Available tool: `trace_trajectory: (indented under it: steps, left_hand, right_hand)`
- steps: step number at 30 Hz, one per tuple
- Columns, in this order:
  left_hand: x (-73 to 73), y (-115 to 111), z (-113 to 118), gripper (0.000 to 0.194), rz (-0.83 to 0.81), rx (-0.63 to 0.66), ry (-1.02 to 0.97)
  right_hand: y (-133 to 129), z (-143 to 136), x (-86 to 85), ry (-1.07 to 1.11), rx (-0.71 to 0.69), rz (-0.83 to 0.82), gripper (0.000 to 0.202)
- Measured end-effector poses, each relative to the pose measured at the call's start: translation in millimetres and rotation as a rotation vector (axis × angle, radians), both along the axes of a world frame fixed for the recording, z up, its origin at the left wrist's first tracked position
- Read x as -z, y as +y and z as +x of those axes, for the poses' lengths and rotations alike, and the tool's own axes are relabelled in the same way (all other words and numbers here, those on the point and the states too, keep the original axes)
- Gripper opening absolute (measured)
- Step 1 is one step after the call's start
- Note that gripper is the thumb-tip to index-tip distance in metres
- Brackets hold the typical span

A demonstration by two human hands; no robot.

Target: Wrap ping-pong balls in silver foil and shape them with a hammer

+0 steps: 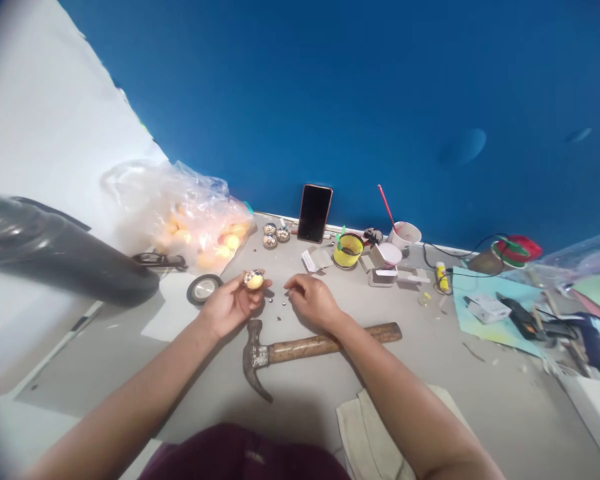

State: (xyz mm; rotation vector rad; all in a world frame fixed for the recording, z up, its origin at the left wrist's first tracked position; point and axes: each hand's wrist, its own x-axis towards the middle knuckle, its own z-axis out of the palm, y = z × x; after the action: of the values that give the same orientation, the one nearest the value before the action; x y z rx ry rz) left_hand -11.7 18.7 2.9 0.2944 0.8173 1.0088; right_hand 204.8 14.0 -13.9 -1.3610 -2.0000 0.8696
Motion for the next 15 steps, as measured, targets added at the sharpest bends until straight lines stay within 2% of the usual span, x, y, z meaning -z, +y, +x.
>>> trace_trajectory:
  steps: [2, 6, 9, 15]
  left_hand:
    - [0.2, 1.0, -0.4, 0.030, -0.006, 0.001, 0.007]
    - [0.2, 0.5, -1.1, 0.031, -0.007, 0.009, 0.011]
    - [-0.1, -2.1, -2.0, 0.029, 0.014, 0.024, -0.011]
    - [-1.7, -7.4, -1.6, 0.025, 0.043, 0.062, -0.076]
  right_hand:
    - [0.5, 1.5, 1.5, -0.046, 0.008, 0.032, 0.019]
    - [-3.1, -1.1, 5.4, -0.235, -0.110, 0.090, 0.015]
    - [-5.8, -3.9, 6.9, -0.308, -0.141, 0.103, 0.008]
    - [-5.5, -2.3, 6.2, -0.242, -0.126, 0.143, 0.008]
